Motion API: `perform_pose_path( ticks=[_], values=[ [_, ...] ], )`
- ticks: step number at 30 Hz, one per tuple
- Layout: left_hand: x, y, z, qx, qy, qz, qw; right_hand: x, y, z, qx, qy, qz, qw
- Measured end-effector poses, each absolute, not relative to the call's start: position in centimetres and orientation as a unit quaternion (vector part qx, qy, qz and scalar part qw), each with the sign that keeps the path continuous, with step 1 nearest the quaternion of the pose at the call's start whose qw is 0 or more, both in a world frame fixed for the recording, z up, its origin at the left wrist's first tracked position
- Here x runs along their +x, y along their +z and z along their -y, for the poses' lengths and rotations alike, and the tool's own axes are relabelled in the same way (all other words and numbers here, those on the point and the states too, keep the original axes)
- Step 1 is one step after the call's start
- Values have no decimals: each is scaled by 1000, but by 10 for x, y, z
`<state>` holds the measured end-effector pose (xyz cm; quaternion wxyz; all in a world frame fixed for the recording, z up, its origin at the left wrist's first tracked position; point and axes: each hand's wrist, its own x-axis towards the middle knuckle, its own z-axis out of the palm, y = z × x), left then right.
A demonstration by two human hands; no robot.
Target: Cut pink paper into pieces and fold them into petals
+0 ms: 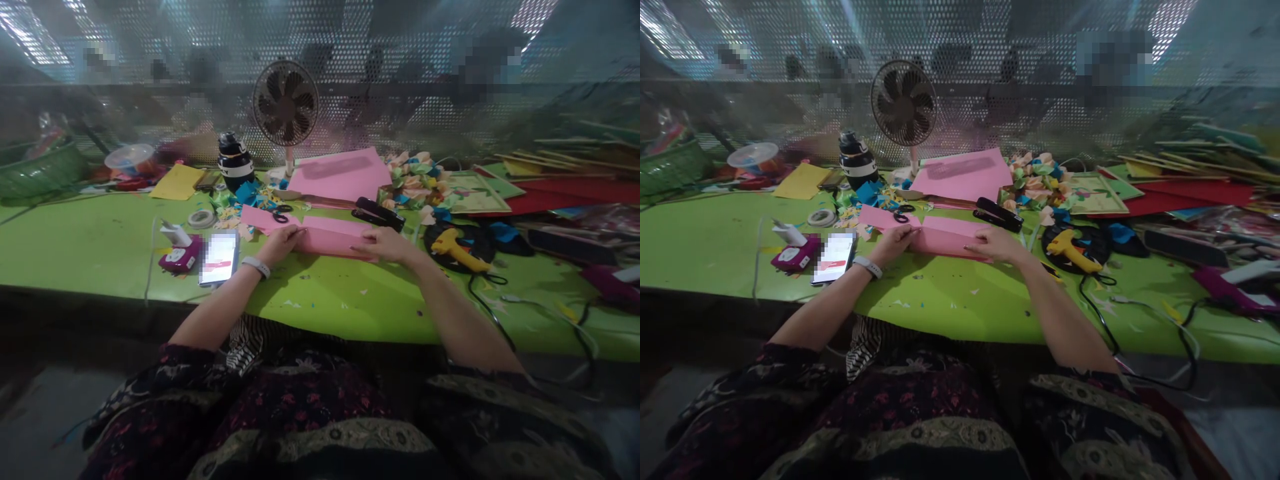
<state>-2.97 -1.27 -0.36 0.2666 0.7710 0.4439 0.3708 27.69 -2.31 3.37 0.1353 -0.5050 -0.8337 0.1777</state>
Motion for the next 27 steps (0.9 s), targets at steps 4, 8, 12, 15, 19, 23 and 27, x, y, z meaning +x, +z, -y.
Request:
perform_pose_path(
  ticks=[4,8,12,15,19,23,27],
  values=[
    [-30,-4,14,768,362,-466,249,274,35,26,-519,182,825,126],
    [-30,-8,15,770,359,-482,216,273,33,25,-531,187,815,138],
    [-30,-7,18,767,305,-540,164,272,32,24,-538,192,810,134],
    [-26,-1,25,794,284,-535,57,270,31,24,-541,199,806,134],
    [-10,4,41,891,189,-414,-8,270,30,24,-536,209,806,140],
    [3,-10,56,927,121,-353,24,271,31,21,-554,210,797,122],
    [5,-24,56,927,102,-358,46,270,33,16,-562,191,801,81]
  ],
)
